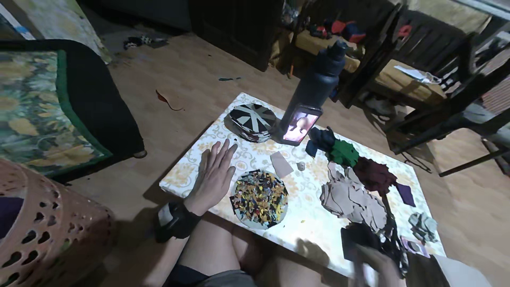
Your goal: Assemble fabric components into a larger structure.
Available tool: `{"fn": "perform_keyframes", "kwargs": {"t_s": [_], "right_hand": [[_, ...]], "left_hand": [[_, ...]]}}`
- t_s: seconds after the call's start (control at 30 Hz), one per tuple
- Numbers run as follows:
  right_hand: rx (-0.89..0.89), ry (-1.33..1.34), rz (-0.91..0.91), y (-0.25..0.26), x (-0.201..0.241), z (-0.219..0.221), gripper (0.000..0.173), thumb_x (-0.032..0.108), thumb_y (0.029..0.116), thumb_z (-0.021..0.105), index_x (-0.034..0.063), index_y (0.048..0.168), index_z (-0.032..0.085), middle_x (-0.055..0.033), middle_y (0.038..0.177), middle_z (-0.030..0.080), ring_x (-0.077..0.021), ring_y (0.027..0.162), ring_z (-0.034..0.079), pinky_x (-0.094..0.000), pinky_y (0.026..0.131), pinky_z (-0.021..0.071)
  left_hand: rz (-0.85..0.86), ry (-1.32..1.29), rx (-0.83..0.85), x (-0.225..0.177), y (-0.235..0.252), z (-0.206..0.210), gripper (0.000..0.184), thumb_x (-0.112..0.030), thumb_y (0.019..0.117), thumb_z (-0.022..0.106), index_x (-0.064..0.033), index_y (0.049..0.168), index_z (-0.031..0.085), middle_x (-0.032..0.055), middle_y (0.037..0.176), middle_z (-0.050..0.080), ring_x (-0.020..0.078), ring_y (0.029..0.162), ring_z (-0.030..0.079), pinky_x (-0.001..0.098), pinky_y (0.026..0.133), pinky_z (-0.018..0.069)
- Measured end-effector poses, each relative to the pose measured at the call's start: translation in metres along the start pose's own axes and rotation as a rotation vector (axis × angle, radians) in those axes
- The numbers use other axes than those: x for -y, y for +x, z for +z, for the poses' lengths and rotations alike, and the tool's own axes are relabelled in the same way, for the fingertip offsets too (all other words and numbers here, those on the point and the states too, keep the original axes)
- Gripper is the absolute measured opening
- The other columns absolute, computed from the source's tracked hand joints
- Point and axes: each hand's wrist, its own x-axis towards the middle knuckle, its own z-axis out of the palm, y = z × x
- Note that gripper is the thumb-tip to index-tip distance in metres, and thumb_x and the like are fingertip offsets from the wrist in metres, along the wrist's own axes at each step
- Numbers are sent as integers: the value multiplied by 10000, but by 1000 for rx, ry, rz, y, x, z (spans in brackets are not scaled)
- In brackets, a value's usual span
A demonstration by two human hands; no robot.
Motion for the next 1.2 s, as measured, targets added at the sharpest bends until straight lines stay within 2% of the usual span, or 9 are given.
{"fn": "perform_keyframes", "kwargs": {"t_s": [0.07,0.13,0.23,0.37,0.5,0.8,0.9,1.0,1.2], "right_hand": [[139,115,-96,30,23,61,275,175,982,647,-40,1144,701,-215,1163,680,-255,1130,652,-364,975,543],[260,149,-165,53,38,114,439,376,1001,616,36,1274,670,-202,1357,614,-336,1307,564,-491,1068,489],[359,69,-241,78,49,169,703,627,972,517,94,1424,593,-206,1539,480,-463,1465,369,-700,1159,286],[495,-128,-259,85,51,201,919,825,917,312,159,1517,513,-150,1606,414,-435,1500,324,-688,1187,227],[561,-173,-256,80,46,196,908,819,933,265,179,1536,488,-111,1614,414,-375,1502,349,-637,1194,271],[551,-167,-260,69,29,172,863,785,959,281,176,1537,484,-93,1623,403,-328,1515,336,-606,1209,278],[567,-154,-232,66,32,171,848,772,966,296,175,1541,473,-97,1622,402,-319,1522,324,-596,1225,252],[580,-149,-220,69,33,169,816,743,974,346,175,1549,458,-88,1631,388,-313,1532,301,-585,1240,231],[566,-148,-216,69,37,170,753,679,982,437,166,1532,483,-83,1617,411,-317,1528,308,-576,1241,231]], "left_hand": [[-91,-168,-15,6,-1,0,590,-395,1070,353,-123,1594,351,114,1681,259,336,1570,156,604,1241,160],[-149,-290,-34,11,-2,-3,580,-423,1067,363,-138,1571,395,83,1652,332,281,1549,243,546,1226,261],[-144,-395,-50,19,-3,-6,538,-412,1070,370,-128,1512,485,65,1595,429,233,1499,354,491,1201,345],[-139,-443,-56,22,-5,-8,483,-397,1053,403,-134,1402,610,52,1542,501,219,1457,418,471,1173,374],[-87,-478,-50,25,-7,-7,436,-392,1053,420,-168,1331,670,25,1491,558,203,1430,458,468,1175,373],[-10,-723,-100,22,-8,-6,373,-259,1020,515,-16,1247,682,122,1386,624,197,1304,572,372,1063,497],[-53,-798,-123,21,-13,-6,383,-246,980,628,38,1236,649,152,1271,669,168,1155,654,319,939,566],[-91,-875,-132,16,-13,-8,294,-153,905,713,35,1118,637,46,1033,684,19,900,660,181,761,572],[-86,-844,-33,19,-14,-9,258,-153,882,747,24,1058,682,21,911,704,-30,746,623,136,664,516]]}}
